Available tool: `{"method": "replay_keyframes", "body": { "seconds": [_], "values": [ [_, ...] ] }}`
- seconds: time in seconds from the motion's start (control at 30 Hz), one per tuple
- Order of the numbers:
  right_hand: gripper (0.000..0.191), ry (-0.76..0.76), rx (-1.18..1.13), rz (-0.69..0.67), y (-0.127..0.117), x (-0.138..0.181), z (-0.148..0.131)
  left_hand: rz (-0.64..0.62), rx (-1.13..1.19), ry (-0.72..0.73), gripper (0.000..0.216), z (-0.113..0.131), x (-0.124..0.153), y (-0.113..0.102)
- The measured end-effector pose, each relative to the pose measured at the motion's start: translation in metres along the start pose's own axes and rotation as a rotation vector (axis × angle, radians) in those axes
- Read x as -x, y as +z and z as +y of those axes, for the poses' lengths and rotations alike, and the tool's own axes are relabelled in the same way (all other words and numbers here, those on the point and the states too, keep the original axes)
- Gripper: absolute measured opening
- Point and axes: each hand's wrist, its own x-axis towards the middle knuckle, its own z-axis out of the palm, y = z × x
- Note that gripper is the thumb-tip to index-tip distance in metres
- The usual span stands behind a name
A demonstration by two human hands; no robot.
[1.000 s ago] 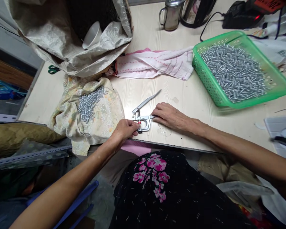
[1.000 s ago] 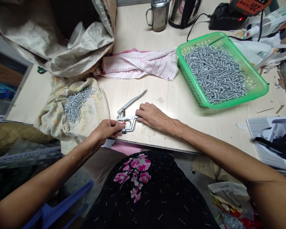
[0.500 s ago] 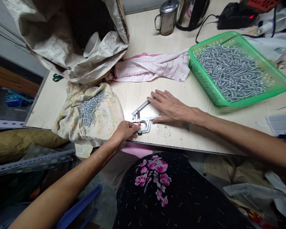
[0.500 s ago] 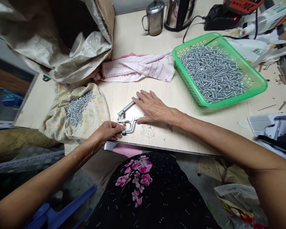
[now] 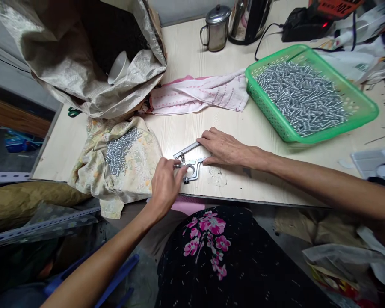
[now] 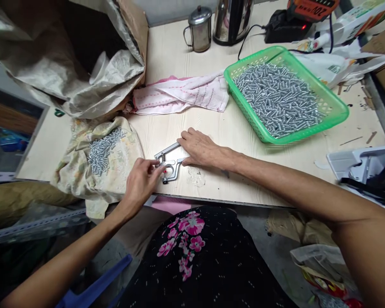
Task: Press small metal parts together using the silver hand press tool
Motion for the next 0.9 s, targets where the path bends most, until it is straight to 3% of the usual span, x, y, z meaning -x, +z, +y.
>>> {"method": "replay_keyframes", "body": {
  "seconds": [0.07,0.17,0.3,0.37,0.57,0.83,0.9],
  "values": [
    [0.053,-0.01,-0.008,-0.007,0.001,0.001,0.0,0.079,-0.146,0.283,0.044,0.007,-0.005,0.009],
    [0.064,-0.015,-0.009,-0.038,0.002,0.003,0.0,-0.006,-0.257,0.495,0.059,0.018,-0.021,0.018],
    [0.068,0.073,-0.004,-0.075,-0.006,0.006,-0.003,-0.109,-0.345,0.5,0.065,0.022,-0.044,0.014],
    [0.055,0.096,-0.009,-0.083,-0.013,0.007,-0.006,-0.14,-0.366,0.493,0.06,0.024,-0.052,0.01],
    [0.01,0.141,-0.018,-0.123,-0.017,0.002,-0.012,-0.157,-0.344,0.451,0.019,0.032,-0.059,0.009],
    [0.015,0.137,-0.056,-0.113,-0.008,0.0,-0.006,-0.148,-0.269,0.436,0.014,0.029,-0.059,0.015],
    [0.021,0.131,-0.024,-0.056,-0.007,0.001,-0.002,-0.106,-0.245,0.432,0.026,0.026,-0.06,0.016]
  ]
}}
